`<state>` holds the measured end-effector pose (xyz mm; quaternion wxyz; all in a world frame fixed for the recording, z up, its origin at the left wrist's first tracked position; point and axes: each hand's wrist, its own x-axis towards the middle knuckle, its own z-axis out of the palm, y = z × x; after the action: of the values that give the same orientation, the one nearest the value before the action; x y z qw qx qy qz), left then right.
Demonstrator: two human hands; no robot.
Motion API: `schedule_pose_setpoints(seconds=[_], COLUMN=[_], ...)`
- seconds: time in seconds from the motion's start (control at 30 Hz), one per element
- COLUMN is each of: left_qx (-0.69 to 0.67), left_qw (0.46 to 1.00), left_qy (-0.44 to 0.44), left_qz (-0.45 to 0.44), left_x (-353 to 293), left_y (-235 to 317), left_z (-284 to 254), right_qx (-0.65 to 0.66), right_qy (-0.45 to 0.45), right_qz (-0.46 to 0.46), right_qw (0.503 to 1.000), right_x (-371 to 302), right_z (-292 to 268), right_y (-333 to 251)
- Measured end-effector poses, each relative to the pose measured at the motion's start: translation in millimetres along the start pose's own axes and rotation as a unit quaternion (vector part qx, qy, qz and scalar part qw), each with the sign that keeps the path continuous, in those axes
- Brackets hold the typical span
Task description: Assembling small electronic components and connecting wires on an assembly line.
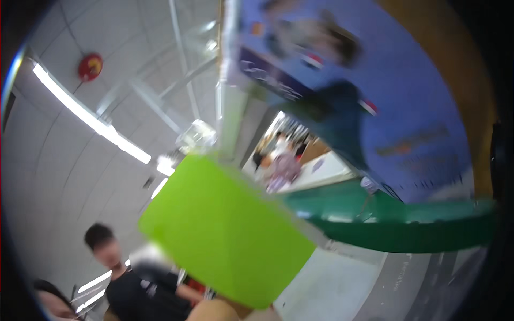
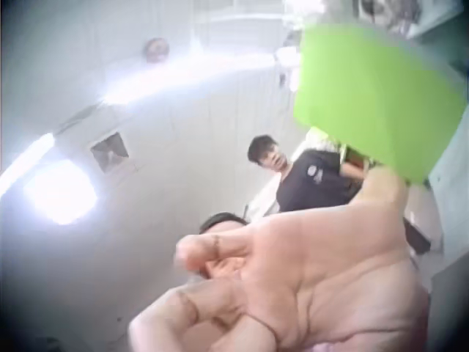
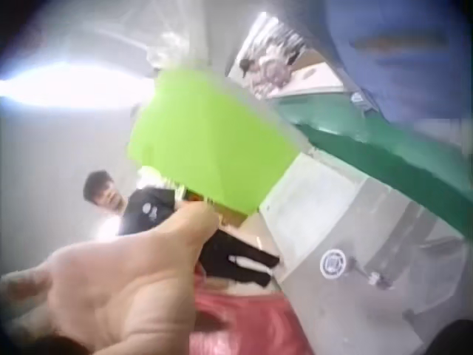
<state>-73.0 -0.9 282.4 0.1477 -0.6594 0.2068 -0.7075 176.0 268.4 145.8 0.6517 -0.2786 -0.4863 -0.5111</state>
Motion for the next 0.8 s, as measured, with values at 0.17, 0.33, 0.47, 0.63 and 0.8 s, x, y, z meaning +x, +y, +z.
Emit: schedule_pose_setpoints(seconds=[0.17,0.33,0.47,0.63,0.8], left_qx=[-0.248,-0.368,-0.361,-0.403,-0.551], left_qw=[0.955,0.869,0.851,0.687,0.378], left_qy=[0.156,0.314,0.368,0.557,0.666], left_qz=[0.039,0.104,0.100,0.236,0.332], left_x=[-90.7,-160.9,-181.2,-279.0,-245.0], left_y=[-9.1,5.4,14.2,-56.9,-144.4], left_z=[-23.7,-3.1,-26.6,53.5,146.2], right_qx=[-0.286,-0.431,-0.444,-0.479,-0.580], right_qy=[0.026,0.067,0.066,0.164,0.259], right_qz=[-0.143,-0.307,-0.354,-0.573,-0.707], right_qw=[0.947,0.846,0.820,0.645,0.310], right_x=[-6.1,41.1,48.3,137.5,266.0], right_z=[-127.0,-226.3,-210.9,-204.8,-275.6], right_y=[47.5,71.7,49.8,103.4,22.4])
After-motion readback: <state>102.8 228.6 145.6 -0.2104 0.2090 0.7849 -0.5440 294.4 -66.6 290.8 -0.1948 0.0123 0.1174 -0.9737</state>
